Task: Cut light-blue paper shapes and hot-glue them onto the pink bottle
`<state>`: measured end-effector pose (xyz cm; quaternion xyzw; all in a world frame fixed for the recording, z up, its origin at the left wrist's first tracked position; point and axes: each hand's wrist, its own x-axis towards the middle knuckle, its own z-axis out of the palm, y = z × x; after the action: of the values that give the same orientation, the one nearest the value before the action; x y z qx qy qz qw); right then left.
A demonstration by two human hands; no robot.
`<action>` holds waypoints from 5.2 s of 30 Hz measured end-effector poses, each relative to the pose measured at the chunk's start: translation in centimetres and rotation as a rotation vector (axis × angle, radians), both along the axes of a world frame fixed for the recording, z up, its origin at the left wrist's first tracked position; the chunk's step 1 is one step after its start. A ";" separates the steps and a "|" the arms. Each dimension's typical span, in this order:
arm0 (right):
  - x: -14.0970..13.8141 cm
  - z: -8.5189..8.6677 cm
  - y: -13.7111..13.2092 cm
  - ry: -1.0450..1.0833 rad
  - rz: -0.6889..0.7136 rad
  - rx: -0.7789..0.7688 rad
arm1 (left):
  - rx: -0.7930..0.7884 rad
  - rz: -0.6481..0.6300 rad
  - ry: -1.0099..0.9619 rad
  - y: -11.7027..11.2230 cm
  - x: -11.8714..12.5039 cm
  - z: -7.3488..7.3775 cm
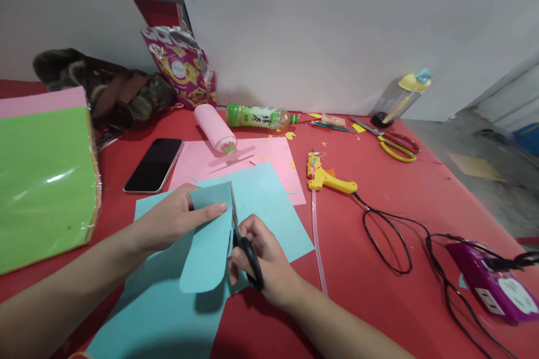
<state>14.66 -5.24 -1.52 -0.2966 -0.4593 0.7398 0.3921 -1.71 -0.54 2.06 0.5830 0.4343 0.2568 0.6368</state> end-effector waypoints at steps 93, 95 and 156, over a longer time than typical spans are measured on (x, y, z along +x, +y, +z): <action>-0.2 -0.9 -0.3 0.006 -0.073 -0.049 | -0.211 0.094 -0.079 -0.8 0.8 0.5; -0.2 -0.9 -0.3 0.026 -0.066 -0.048 | -0.205 0.084 -0.091 -0.8 0.8 0.5; -0.1 -0.3 -0.3 0.026 -0.059 -0.051 | -0.287 0.055 -0.149 -0.8 0.9 0.4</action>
<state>14.58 -5.53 -1.86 -0.3103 -0.4263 0.7431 0.4120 -0.83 -1.33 2.42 0.4531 0.4339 0.2521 0.7368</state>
